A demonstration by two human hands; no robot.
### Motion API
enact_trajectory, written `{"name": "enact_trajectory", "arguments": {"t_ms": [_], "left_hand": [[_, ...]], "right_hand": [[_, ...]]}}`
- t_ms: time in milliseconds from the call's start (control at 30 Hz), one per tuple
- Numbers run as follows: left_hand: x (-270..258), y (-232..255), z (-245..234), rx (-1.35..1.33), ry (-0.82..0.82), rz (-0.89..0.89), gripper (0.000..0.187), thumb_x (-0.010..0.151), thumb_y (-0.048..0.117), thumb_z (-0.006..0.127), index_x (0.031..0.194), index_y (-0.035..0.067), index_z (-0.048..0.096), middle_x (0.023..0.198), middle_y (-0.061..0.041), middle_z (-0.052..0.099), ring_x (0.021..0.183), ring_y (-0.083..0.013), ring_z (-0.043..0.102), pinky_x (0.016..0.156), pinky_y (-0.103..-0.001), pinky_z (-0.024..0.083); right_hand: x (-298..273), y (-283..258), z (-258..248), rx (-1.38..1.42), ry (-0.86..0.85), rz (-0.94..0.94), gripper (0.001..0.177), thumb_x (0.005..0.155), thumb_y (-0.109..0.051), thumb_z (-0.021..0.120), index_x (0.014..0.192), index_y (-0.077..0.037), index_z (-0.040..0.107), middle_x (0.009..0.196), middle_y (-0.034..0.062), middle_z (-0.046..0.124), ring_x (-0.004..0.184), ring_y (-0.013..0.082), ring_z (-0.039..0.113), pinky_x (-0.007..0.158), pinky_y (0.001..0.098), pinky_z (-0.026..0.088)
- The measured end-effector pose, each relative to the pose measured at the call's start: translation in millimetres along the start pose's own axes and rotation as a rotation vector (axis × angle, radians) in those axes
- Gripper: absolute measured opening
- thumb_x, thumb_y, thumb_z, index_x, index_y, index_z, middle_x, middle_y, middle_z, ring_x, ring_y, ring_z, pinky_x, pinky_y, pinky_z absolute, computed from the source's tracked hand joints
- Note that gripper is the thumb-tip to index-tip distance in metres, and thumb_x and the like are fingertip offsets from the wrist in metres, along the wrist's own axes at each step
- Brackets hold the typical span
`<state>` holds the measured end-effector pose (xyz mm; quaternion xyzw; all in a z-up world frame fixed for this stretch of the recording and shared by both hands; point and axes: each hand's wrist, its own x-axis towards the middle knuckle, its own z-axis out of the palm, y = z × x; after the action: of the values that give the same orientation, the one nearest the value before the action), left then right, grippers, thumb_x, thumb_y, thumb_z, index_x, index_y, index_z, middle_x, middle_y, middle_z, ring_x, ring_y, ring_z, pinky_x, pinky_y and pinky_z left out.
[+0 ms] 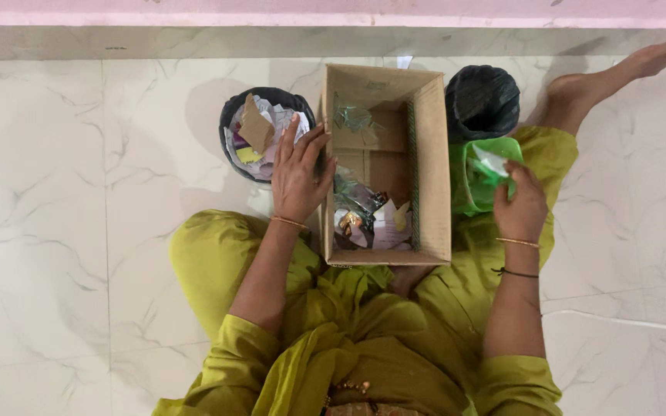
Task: The person sits on the floor and sorts items from a cardboard box into two separate containers. They pick up various small packets, papers, and plastic items, placing some into a black bucket and others into a green container.
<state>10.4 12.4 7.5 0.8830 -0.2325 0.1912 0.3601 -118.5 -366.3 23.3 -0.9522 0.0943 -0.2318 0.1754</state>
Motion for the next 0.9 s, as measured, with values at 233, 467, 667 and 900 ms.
{"name": "enact_trajectory", "arguments": {"t_ms": [233, 467, 667, 900], "left_hand": [[-1.4, -1.2, 1.5, 0.004, -0.006, -0.005, 0.036, 0.095, 0.024, 0.072, 0.129, 0.012, 0.066, 0.143, -0.007, 0.061, 0.154, -0.0348, 0.032, 0.126, -0.054, 0.029], [-2.7, -0.3, 2.2, 0.007, -0.014, -0.026, 0.036, 0.097, 0.024, 0.071, 0.13, 0.012, 0.065, 0.143, -0.008, 0.06, 0.153, -0.0354, 0.032, 0.125, -0.054, 0.029], [-3.5, -0.6, 1.5, 0.008, -0.013, -0.02, 0.039, 0.095, 0.019, 0.07, 0.133, 0.011, 0.063, 0.147, -0.007, 0.059, 0.154, -0.0344, 0.033, 0.126, -0.052, 0.031], [-3.1, -0.7, 0.7, -0.008, 0.002, -0.014, 0.04, 0.094, 0.016, 0.069, 0.134, 0.012, 0.063, 0.145, -0.007, 0.058, 0.153, -0.0346, 0.034, 0.125, -0.052, 0.033]], "right_hand": [[10.9, -64.1, -28.0, 0.15, 0.031, -0.041, 0.05, 0.087, 0.011, 0.054, 0.132, -0.007, 0.067, 0.136, 0.0139, 0.068, 0.127, 0.035, 0.065, 0.11, 0.0406, 0.05], [33.6, -138.1, -5.1, 0.437, -0.241, -0.124, 0.027, 0.104, -0.011, 0.063, 0.131, -0.01, 0.067, 0.136, 0.0103, 0.068, 0.125, 0.0281, 0.067, 0.103, 0.0382, 0.054], [27.9, -159.1, 98.5, 0.132, -0.865, -0.235, 0.06, 0.084, -0.04, 0.075, 0.139, -0.02, 0.06, 0.138, 0.007, 0.064, 0.119, 0.0326, 0.065, 0.097, 0.0438, 0.054], [-5.7, -129.7, 192.6, -0.093, -0.884, -0.494, 0.079, 0.063, -0.035, 0.086, 0.134, -0.015, 0.059, 0.146, 0.0162, 0.058, 0.116, 0.041, 0.062, 0.087, 0.0461, 0.053]]}}
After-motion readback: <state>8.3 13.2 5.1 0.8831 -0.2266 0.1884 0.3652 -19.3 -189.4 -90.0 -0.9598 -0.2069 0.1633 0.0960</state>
